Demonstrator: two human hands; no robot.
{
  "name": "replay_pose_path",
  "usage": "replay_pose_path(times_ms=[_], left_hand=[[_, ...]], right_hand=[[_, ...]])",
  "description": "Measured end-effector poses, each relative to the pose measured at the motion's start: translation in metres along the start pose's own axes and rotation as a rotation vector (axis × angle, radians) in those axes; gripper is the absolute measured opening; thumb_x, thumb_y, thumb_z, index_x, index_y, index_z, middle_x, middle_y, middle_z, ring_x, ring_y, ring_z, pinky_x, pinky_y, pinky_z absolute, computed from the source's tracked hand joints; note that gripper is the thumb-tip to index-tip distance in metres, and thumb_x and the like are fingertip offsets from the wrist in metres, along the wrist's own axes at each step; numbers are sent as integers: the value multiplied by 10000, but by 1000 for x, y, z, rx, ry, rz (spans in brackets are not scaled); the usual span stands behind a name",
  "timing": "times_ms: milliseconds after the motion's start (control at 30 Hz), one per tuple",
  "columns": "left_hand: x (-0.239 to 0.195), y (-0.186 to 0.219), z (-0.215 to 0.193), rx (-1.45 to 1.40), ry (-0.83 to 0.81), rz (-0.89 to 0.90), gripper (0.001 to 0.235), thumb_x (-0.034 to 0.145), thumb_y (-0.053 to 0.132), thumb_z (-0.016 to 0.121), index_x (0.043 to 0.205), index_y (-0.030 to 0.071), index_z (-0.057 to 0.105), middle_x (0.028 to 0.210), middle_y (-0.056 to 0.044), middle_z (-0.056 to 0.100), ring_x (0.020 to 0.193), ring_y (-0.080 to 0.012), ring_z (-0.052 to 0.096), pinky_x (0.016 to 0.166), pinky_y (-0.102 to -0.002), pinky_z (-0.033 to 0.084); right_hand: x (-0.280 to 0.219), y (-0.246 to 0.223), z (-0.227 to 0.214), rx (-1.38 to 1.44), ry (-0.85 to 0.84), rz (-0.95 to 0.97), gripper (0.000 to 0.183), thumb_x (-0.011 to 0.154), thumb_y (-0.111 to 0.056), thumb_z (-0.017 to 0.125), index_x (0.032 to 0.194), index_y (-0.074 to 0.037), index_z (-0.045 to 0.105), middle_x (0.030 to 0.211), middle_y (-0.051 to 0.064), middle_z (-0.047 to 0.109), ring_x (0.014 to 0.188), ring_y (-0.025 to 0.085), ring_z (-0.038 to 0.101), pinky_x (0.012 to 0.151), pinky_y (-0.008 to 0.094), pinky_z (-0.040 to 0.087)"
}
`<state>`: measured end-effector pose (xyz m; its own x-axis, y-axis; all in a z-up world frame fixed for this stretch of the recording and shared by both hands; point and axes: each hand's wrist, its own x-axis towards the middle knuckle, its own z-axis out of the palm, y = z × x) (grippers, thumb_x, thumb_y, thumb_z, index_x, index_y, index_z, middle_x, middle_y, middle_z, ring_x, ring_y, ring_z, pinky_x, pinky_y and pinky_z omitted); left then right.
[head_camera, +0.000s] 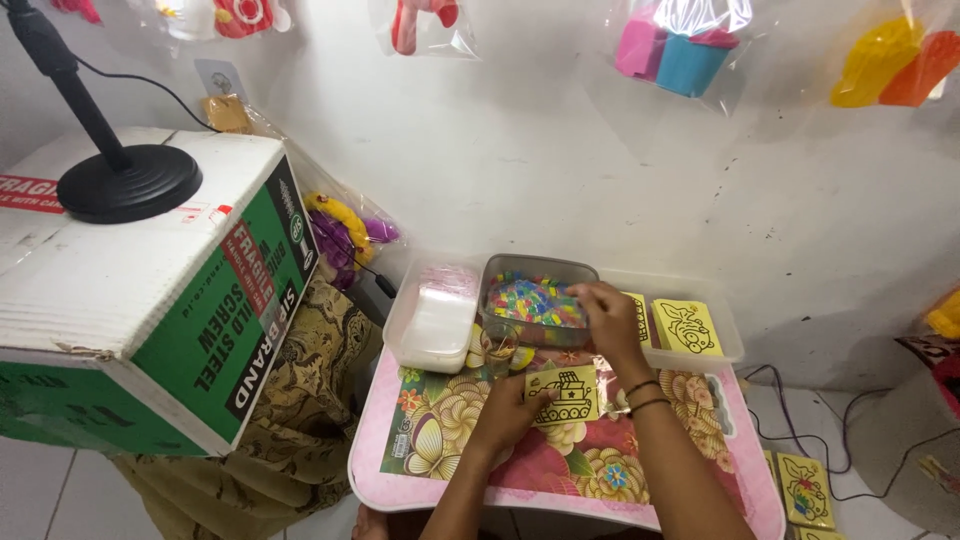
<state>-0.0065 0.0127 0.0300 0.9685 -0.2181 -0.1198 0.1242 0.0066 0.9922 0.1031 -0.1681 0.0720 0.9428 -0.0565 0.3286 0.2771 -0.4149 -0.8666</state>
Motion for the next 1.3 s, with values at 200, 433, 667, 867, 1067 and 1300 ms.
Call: replay_pose_path(times_ms=[200, 433, 667, 867, 1067, 1300], left_hand=[[0, 2, 2, 71, 18, 2, 214, 944, 182, 691, 1000, -18, 741, 860, -78, 763, 683, -133, 671, 645, -273, 546], [3, -7, 5, 78, 47, 42, 199, 921, 152, 708, 953, -42, 743, 823, -77, 746, 659, -133, 653, 627, -277, 549], [7, -13, 9, 165, 40, 146, 218, 935, 223, 738, 987, 22, 805, 824, -125, 776, 755, -184, 658, 737, -364, 538], [11, -22, 10, 169, 65, 130, 224, 915, 214, 758, 974, 3, 807, 814, -126, 769, 774, -174, 638, 743, -375, 540], [10, -24, 10, -39, 55, 92, 237, 947, 194, 743, 1037, -17, 800, 856, -159, 789, 738, -201, 682, 735, -368, 569], [17, -39, 6, -184, 43, 30, 202, 921, 150, 763, 1006, -33, 768, 834, -182, 774, 712, -235, 729, 735, -383, 591]], right_hand=[[-38, 15, -50, 609, 121, 134, 340, 876, 81, 601, 1212, 40, 634, 989, 141, 667, 783, 174, 626, 720, 311, 621], [-95, 64, -72, 459, 272, 187, 410, 862, 165, 549, 1236, 14, 626, 1083, 149, 667, 741, 189, 648, 597, 261, 519], [-113, 80, -62, 228, 386, 143, 565, 778, 61, 693, 1321, -45, 578, 1061, 178, 648, 785, 231, 679, 637, 344, 541], [-116, 78, -63, 220, 300, 149, 619, 785, 61, 712, 1368, -49, 537, 1050, 175, 663, 902, 276, 724, 719, 381, 579], [-115, 104, -71, 460, 266, 71, 642, 753, 34, 730, 1358, -60, 539, 960, 172, 681, 763, 181, 691, 646, 292, 574], [-119, 96, -72, 626, 138, 72, 480, 807, 16, 687, 1280, 11, 603, 943, 238, 753, 757, 192, 725, 668, 320, 606]])
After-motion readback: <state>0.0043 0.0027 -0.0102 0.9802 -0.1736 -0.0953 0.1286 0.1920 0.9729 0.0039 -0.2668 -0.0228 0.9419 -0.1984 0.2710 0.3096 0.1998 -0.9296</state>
